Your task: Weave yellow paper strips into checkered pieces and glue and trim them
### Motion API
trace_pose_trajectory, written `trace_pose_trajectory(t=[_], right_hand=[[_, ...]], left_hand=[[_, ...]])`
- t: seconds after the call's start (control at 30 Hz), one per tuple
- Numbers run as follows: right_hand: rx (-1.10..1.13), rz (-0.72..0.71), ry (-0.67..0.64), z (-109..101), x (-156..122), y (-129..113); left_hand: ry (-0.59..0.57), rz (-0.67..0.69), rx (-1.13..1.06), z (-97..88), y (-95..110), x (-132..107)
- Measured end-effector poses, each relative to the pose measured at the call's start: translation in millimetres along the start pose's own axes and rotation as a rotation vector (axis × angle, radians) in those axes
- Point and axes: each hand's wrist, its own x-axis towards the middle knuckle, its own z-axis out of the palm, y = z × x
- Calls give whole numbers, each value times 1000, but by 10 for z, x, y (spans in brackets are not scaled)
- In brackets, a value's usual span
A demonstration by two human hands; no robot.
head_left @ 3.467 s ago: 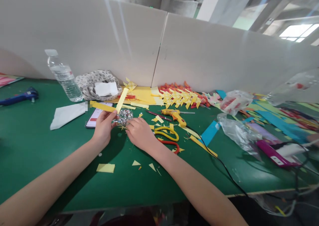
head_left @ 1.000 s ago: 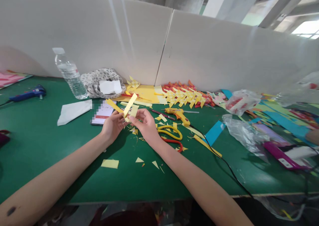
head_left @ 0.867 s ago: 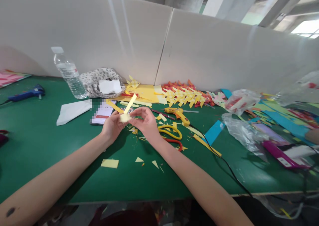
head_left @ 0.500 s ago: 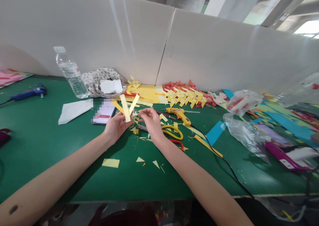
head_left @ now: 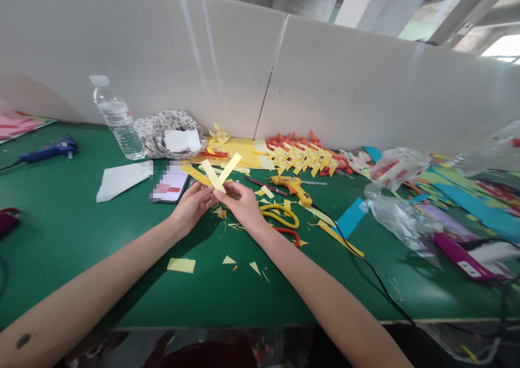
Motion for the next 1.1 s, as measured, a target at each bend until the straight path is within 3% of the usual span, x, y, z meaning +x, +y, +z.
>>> trace_pose_trajectory(t=[0.1,0.3,0.6,0.77,0.97,1.1], right_hand=[[-5,11,60,-36,13,29],[238,60,274,-128,94,-96],[325,-9,465,-410,217,-221],[263,33,431,-482,263,-281],[176,59,144,-451,243,-270],[112,50,177,-439,237,-229]], left_hand=[[23,4,72,-13,8,-8],[144,36,106,-55,39,36],[113,6,146,-31,62,-10],[4,33,398,1,45,-63],[-68,173,603,-13,-7,-53],[-80,199,632,-40,-32,-24]])
